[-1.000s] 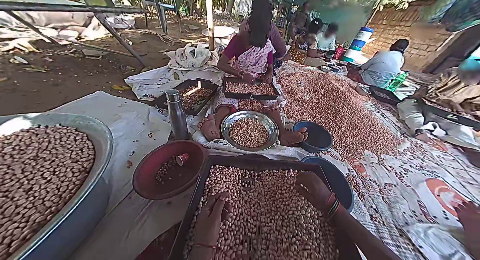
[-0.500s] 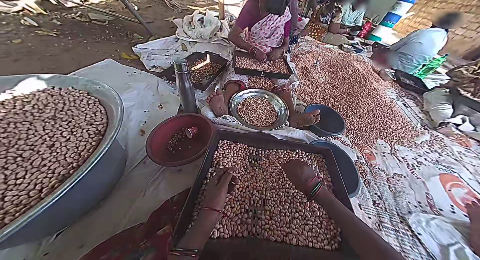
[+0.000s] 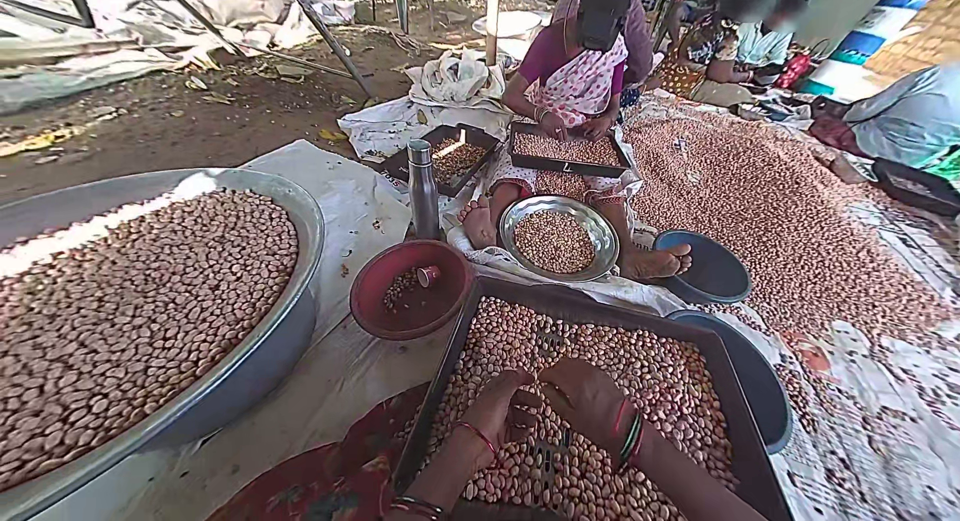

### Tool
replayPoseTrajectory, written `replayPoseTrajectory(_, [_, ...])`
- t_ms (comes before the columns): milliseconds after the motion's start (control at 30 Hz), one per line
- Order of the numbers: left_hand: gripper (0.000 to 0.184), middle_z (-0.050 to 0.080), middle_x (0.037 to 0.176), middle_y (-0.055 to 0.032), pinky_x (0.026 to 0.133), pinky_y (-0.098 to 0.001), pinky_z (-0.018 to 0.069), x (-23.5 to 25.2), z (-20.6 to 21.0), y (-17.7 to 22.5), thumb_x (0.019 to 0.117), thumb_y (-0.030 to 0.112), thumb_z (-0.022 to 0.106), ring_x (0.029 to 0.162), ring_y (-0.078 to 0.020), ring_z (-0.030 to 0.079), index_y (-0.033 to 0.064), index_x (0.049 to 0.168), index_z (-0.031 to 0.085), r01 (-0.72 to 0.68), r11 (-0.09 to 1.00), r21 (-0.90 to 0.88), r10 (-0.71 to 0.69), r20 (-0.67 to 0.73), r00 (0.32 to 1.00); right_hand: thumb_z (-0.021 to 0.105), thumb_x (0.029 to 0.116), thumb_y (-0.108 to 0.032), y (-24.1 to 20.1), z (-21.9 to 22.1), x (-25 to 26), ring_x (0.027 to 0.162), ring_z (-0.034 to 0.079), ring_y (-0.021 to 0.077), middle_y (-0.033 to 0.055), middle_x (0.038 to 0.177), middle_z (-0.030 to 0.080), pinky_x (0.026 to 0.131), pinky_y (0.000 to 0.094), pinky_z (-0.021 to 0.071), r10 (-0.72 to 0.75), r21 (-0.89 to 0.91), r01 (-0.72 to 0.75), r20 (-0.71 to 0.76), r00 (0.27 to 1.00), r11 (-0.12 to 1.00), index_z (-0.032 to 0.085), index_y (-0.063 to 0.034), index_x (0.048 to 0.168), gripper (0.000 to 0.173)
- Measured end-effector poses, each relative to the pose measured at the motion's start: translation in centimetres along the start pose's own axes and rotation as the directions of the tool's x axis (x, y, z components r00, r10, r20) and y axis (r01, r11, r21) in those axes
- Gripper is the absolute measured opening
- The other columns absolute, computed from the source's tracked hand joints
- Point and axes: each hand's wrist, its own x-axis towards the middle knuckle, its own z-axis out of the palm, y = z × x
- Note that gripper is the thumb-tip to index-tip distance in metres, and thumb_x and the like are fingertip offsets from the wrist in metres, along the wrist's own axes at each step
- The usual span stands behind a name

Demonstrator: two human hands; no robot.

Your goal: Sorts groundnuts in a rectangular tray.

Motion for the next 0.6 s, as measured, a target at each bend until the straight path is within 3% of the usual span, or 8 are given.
replayPoseTrajectory(67, [0.035, 0.064, 0.082, -0.0027, 0.052, -0.0225, 0.0442, 0.1, -0.1, 0.0, 0.1141, 0.03, 0.029, 0.056, -0.0083, 0.054, 0.0064, 0.123, 0.054, 0.022, 1.0, 0.001, -0.022, 0.003, 1.0, 0.051, 0.1046, -0.01, -0.5, 0.2, 1.7, 0.111, 0.069, 0.0431, 0.0278, 0.116, 0.071, 0.098, 0.0537, 0.053, 0.02, -0.007, -0.02, 0.071, 0.997, 1.0, 0.07, 0.0077, 0.122, 0.031])
replayPoseTrajectory(133, [0.03, 0.059, 0.074, -0.001, 0.045, -0.0188, 0.0375, 0.2, -0.1, -0.2, 0.1131, 0.025, 0.035, 0.048, -0.0054, 0.046, 0.0054, 0.116, 0.057, 0.011, 1.0, -0.013, -0.012, -0.024, 1.0, 0.046, 0.1074, -0.01, 0.1, 0.3, 3.9, 0.121, 0.065, 0.0417, 0.0278, 0.126, 0.068, 0.105, 0.0528, 0.0484, 0.133, 0.02, -0.136, 0.087, 0.987, 0.991, 0.066, 0.0068, 0.129, 0.034])
replayPoseTrajectory(233, [0.025, 0.051, 0.067, 0.0018, 0.044, -0.0177, 0.0336, 0.1, -0.2, -0.2, 0.1123, 0.021, 0.038, 0.046, -0.0044, 0.04, 0.0049, 0.11, 0.057, -0.018, 0.999, 0.031, 0.02, -0.038, 0.999, 0.043, 0.1087, -0.009, 0.9, 1.1, 7.2, 0.128, 0.061, 0.0384, 0.026, 0.134, 0.064, 0.11, 0.0495, 0.0448, 0.219, 0.078, -0.223, 0.061, 0.974, 0.972, 0.064, 0.0052, 0.133, 0.036])
replayPoseTrajectory(333, [0.024, 0.044, 0.061, 0.0035, 0.043, -0.0174, 0.0325, 0.1, -0.2, -0.4, 0.1117, 0.019, 0.04, 0.044, -0.004, 0.037, 0.003, 0.107, 0.058, -0.078, 0.994, 0.078, 0.08, -0.023, 0.997, 0.04, 0.1098, -0.009, 0.4, 2.1, 9.9, 0.135, 0.057, 0.0361, 0.0239, 0.141, 0.06, 0.114, 0.048, 0.0414, 0.224, 0.066, -0.233, 0.127, 0.966, 0.97, 0.06, 0.0023, 0.14, 0.038])
replayPoseTrajectory(433, [0.023, 0.043, 0.059, 0.0041, 0.043, -0.0173, 0.0328, 0.2, -0.4, -0.6, 0.1112, 0.017, 0.041, 0.044, -0.0034, 0.037, 0.0026, 0.103, 0.057, -0.135, 0.983, 0.126, 0.135, 0.01, 0.991, 0.039, 0.1108, -0.012, -0.5, 2.6, 12.2, 0.138, 0.052, 0.0384, 0.0235, 0.147, 0.055, 0.115, 0.0521, 0.0401, 0.219, -0.06, -0.211, 0.261, 0.94, 0.976, 0.056, -0.0026, 0.146, 0.04])
replayPoseTrajectory(600, [0.024, 0.044, 0.056, 0.005, 0.043, -0.0162, 0.0317, 0.3, -0.6, -0.8, 0.1105, 0.015, 0.042, 0.043, -0.002, 0.038, 0.0024, 0.098, 0.058, -0.138, 0.966, 0.218, 0.122, 0.084, 0.989, 0.042, 0.1102, -0.016, -1.4, 3.7, 13.5, 0.134, 0.053, 0.0449, 0.026, 0.146, 0.054, 0.107, 0.0594, 0.0433, 0.213, -0.23, -0.14, 0.336, 0.918, 0.963, 0.055, -0.0049, 0.146, 0.04])
